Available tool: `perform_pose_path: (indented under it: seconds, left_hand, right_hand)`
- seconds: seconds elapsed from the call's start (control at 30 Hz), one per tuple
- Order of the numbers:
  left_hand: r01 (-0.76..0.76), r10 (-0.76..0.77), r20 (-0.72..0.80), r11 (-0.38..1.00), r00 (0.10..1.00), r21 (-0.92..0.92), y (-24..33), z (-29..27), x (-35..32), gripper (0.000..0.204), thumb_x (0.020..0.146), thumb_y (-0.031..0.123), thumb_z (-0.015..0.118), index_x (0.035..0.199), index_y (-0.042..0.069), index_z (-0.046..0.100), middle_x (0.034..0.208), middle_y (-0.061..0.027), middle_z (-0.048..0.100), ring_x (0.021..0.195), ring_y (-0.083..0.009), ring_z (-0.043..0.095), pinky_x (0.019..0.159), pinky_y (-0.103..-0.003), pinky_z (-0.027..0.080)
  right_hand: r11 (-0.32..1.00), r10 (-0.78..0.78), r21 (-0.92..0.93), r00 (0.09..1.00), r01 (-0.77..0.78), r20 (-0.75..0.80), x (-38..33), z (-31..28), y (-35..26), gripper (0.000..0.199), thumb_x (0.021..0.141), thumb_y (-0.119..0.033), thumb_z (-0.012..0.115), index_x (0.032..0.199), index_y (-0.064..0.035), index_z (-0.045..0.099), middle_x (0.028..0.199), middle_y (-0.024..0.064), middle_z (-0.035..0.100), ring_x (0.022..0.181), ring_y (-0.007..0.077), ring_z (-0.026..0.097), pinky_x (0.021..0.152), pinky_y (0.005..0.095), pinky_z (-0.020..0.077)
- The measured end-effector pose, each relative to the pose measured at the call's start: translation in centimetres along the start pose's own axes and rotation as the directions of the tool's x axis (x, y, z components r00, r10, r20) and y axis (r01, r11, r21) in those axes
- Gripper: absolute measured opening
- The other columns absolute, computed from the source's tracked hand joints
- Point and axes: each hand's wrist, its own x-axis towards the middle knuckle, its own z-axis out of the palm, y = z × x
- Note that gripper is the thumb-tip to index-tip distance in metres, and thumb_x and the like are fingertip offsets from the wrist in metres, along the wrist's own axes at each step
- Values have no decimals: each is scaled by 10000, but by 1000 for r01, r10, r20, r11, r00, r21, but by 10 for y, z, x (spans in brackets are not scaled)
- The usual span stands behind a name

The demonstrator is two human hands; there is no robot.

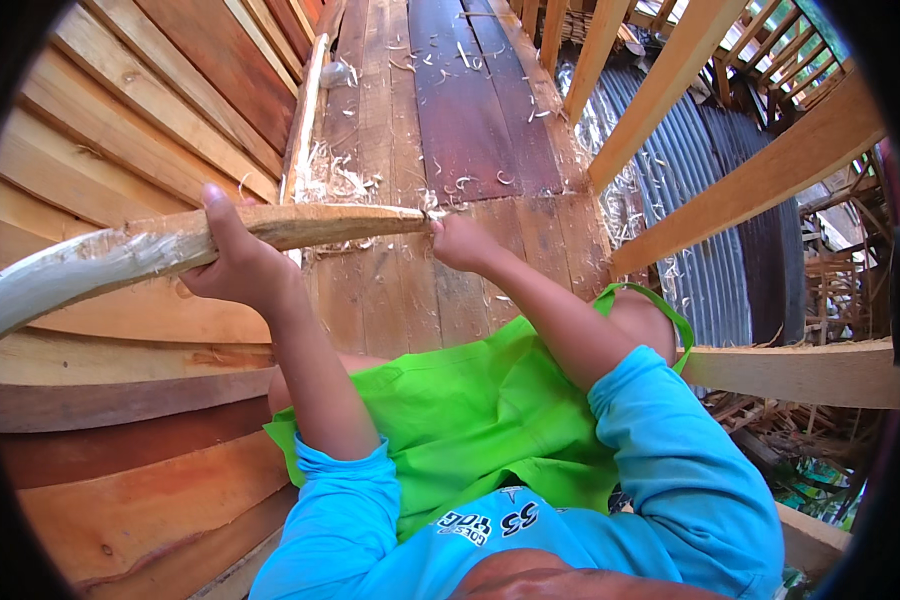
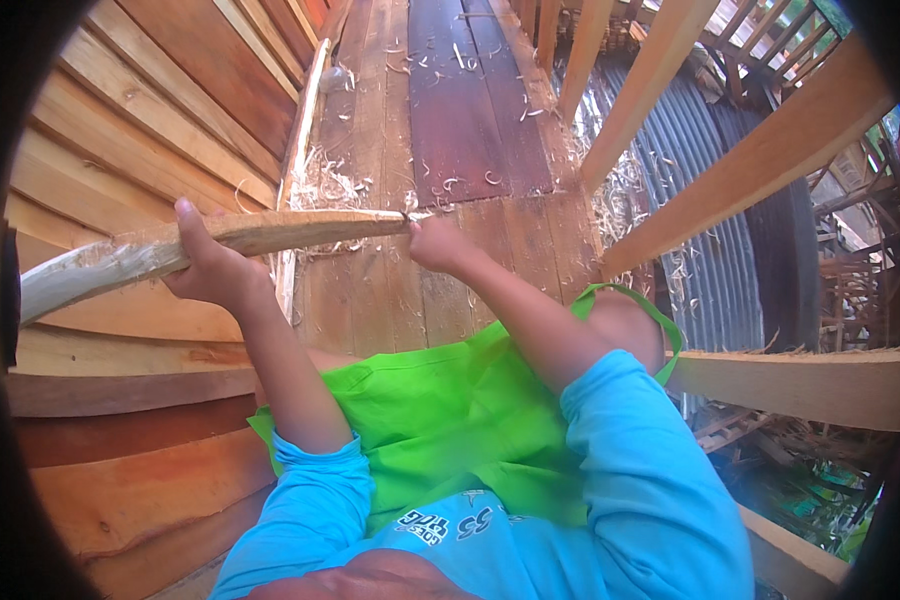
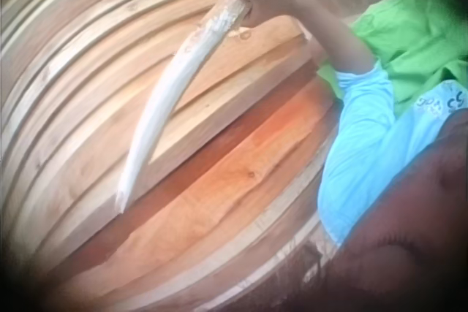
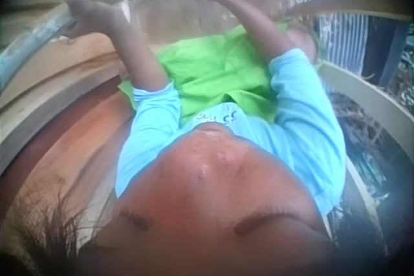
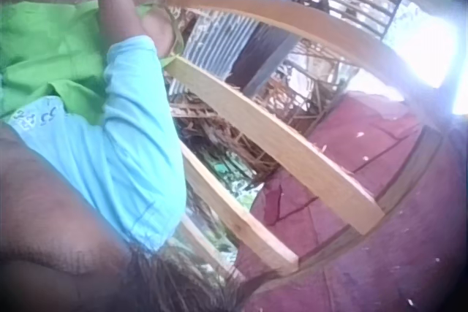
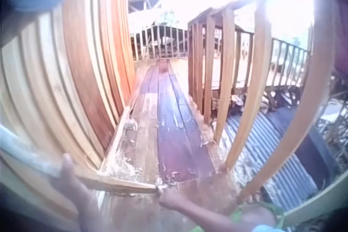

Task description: The person is carving a long, curved piece of wood using a knife. They hold the wood with their left hand and use the knife in their right hand to shave off thin strips of wood, creating wood shavings on the floor.

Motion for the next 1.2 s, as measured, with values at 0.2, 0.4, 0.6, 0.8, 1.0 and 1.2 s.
perform_pose_path:
  seconds: [0.2, 0.4, 0.6, 0.8, 1.0, 1.2]
  left_hand:
    - [-48, 48, 8, 998, 999, 41, 3, -10, 5, 390, 811, 94, 718, 1099, -37, 489, 917, -105, 579, 712, -162, 582, 609, -308, 527]
    - [-18, 19, 48, 1000, 999, -8, 1, 3, -1, 308, 817, 96, 711, 1010, -22, 503, 846, -93, 581, 634, -161, 570, 566, -304, 516]
    - [-36, 34, 32, 998, 999, 54, 0, -10, -1, 331, 817, 89, 706, 1049, -20, 498, 867, -94, 580, 677, -157, 573, 583, -303, 521]
    - [-25, 25, 6, 1000, 1000, 4, 0, -3, 6, 480, 812, 84, 710, 1198, -49, 458, 917, -100, 568, 713, -153, 563, 600, -308, 521]
    - [-27, 27, -11, 999, 1000, 27, 1, -7, 0, 481, 805, 94, 718, 1190, -38, 463, 878, -85, 553, 690, -154, 549, 597, -313, 511]
    - [-38, 39, 80, 999, 996, -9, -3, -9, 7, 290, 804, 101, 715, 977, 7, 502, 755, -63, 540, 605, -155, 546, 572, -304, 492]
  right_hand:
    - [997, -44, 68, 995, 38, 86, -26, -20, -73, 372, 962, -233, 415, 917, 54, 648, 959, 266, 657, 945, 401, 637, 846, 494, 496]
    - [990, -24, -137, 997, 34, 74, 12, 10, 49, 374, 962, -246, 438, 899, 69, 629, 922, 304, 640, 878, 474, 619, 812, 513, 492]
    - [989, -47, 142, 998, 41, 32, -28, -21, -78, 415, 973, -272, 415, 904, 76, 629, 956, 337, 626, 920, 483, 609, 801, 530, 477]
    - [988, 78, 125, 993, -88, 86, -8, -6, -5, 423, 981, -279, 406, 927, 77, 628, 924, 319, 638, 910, 479, 613, 816, 526, 462]
    - [991, -134, 1, 988, 134, 83, -10, -9, -39, 389, 959, -257, 429, 917, 78, 621, 903, 290, 645, 897, 467, 621, 817, 511, 479]
    - [999, 14, -50, 992, -8, 127, -5, -8, 7, 428, 983, -277, 377, 926, 68, 624, 895, 306, 635, 854, 445, 633, 803, 504, 502]
